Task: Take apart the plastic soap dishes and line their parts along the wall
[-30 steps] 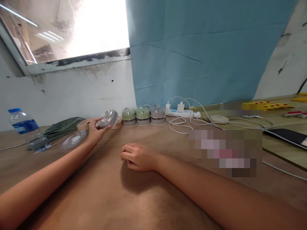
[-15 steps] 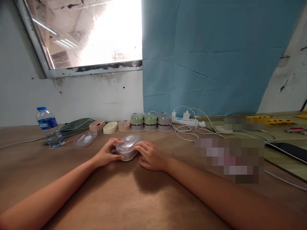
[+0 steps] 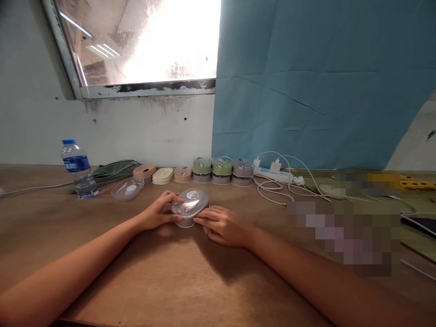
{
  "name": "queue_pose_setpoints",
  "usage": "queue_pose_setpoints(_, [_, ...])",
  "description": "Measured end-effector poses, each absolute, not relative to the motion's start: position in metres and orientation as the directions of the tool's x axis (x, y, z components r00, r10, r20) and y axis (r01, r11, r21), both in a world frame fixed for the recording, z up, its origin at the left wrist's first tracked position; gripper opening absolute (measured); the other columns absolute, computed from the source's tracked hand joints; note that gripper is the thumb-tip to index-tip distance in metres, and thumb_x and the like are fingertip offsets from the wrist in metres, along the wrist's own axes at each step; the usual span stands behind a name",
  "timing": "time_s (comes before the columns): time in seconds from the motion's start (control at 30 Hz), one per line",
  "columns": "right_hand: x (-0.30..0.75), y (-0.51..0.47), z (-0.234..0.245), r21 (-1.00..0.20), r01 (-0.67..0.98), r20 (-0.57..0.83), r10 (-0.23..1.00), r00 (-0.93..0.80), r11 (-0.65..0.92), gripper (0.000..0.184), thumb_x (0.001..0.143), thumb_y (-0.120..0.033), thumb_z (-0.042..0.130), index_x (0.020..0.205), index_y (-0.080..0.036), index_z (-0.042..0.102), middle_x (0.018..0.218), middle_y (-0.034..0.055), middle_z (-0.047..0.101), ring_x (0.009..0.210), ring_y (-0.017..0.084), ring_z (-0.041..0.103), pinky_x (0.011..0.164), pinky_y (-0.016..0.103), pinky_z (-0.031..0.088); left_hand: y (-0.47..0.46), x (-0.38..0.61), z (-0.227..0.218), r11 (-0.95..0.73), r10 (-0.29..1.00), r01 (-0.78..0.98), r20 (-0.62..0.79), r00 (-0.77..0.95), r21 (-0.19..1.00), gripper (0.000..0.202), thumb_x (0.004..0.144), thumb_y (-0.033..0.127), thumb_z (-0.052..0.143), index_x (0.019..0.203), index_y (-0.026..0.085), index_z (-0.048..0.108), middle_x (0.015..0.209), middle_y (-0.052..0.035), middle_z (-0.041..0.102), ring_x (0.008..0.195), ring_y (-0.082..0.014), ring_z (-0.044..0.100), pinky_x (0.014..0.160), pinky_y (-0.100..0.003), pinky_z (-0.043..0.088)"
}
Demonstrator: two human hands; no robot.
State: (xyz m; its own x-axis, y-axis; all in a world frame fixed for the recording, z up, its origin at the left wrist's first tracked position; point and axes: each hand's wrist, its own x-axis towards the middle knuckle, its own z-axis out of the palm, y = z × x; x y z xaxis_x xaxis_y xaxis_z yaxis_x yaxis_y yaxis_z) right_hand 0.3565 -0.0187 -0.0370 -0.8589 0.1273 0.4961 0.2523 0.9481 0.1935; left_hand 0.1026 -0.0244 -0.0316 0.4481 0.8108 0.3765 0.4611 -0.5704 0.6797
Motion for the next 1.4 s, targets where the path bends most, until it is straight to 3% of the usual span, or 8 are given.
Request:
queue_pose_setpoints(0.2, [0.356,-0.023,-0.032,0.136,0.313,0.477,0.214,-0.852,0.94,0.041,0.079,-0.014,0.043,0.12,-0.017,0.049,0.112,0.0094,0.055,0.1,0.019,0.051,0.089,0.036,0.043,-0.018,0.104,-0.038,-0.571,0.814,0.332,0.463,0.351,0.751,0.037,0.079,0.04,0.053,0.11,0.021,0.046,0.108,-0.0064,0.053,0.096,-0.0187,0.052,0.086,-0.032,0.041])
queue_pose_setpoints(0.43, [0.356,-0.023,-0.032,0.094,0.309,0.472,0.231,-0.851,0.946,0.042,0.079,-0.014,0.043,0.121,-0.016,0.047,0.112,0.0095,0.055,0.101,0.019,0.05,0.09,0.036,0.041,0.0,0.091,-0.045,-0.422,0.881,0.367,0.47,-0.051,0.829,0.045,0.086,0.054,0.025,0.094,0.016,0.048,0.094,-0.0083,0.06,0.084,-0.0193,0.058,0.078,-0.034,0.043])
queue_pose_setpoints(0.57, [0.356,-0.023,-0.032,0.088,0.309,0.47,0.234,-0.851,0.947,0.041,0.079,-0.014,0.043,0.12,-0.017,0.047,0.113,0.0097,0.054,0.102,0.019,0.049,0.091,0.036,0.04,0.008,0.083,-0.046,-0.334,0.897,0.406,0.419,-0.139,0.851,0.035,0.087,0.045,0.028,0.084,0.015,0.047,0.092,-0.0093,0.061,0.062,-0.0154,0.06,0.067,-0.032,0.046])
queue_pose_setpoints(0.73, [0.355,-0.022,-0.032,0.085,0.303,0.47,0.23,-0.852,0.949,0.039,0.079,-0.014,0.043,0.118,-0.018,0.049,0.111,0.0097,0.055,0.101,0.019,0.05,0.091,0.036,0.04,0.011,0.075,-0.044,-0.299,0.893,0.455,0.414,-0.176,0.838,0.029,0.082,0.025,0.043,0.109,0.015,0.042,0.117,-0.0148,0.049,0.059,-0.0108,0.059,0.064,-0.03,0.048])
queue_pose_setpoints(0.93, [0.356,-0.023,-0.03,0.099,0.298,0.447,0.225,-0.866,0.949,0.037,0.079,-0.014,0.043,0.115,-0.017,0.051,0.112,0.0097,0.054,0.102,0.019,0.049,0.092,0.036,0.039,0.005,0.073,-0.038,-0.397,0.876,0.646,0.479,0.055,0.652,0.017,0.077,0.021,0.047,0.087,0.016,0.06,0.111,-0.0093,0.05,0.096,-0.0197,0.054,0.081,-0.031,0.045])
queue_pose_setpoints(1.03, [0.357,-0.023,-0.031,0.107,0.306,0.443,0.231,-0.866,0.946,0.036,0.08,-0.014,0.043,0.115,-0.018,0.051,0.112,0.0095,0.054,0.102,0.019,0.049,0.091,0.036,0.04,0.001,0.074,-0.037,-0.452,0.863,0.712,0.466,0.195,0.538,0.02,0.075,0.019,0.046,0.087,0.017,0.062,0.117,-0.0088,0.048,0.092,-0.0175,0.055,0.077,-0.028,0.046])
queue_pose_setpoints(1.2, [0.357,-0.021,-0.033,0.079,0.312,0.44,0.248,-0.863,0.947,0.036,0.081,-0.015,0.042,0.116,-0.018,0.05,0.114,0.0098,0.053,0.103,0.02,0.048,0.091,0.037,0.04,-0.003,0.074,-0.035,-0.563,0.789,0.795,0.434,0.435,0.226,0.019,0.073,0.015,0.05,0.085,0.021,0.063,0.087,-0.0032,0.063,0.085,-0.0191,0.055,0.079,-0.031,0.041])
queue_pose_setpoints(1.4, [0.356,-0.023,-0.032,0.059,0.318,0.439,0.261,-0.86,0.946,0.036,0.08,-0.014,0.043,0.114,-0.018,0.051,0.113,0.0103,0.053,0.103,0.02,0.048,0.091,0.037,0.04,-0.004,0.076,-0.033,-0.574,0.751,0.807,0.482,0.451,0.139,0.019,0.082,0.016,0.043,0.088,0.018,0.061,0.09,-0.0056,0.061,0.083,-0.0173,0.055,0.074,-0.027,0.041])
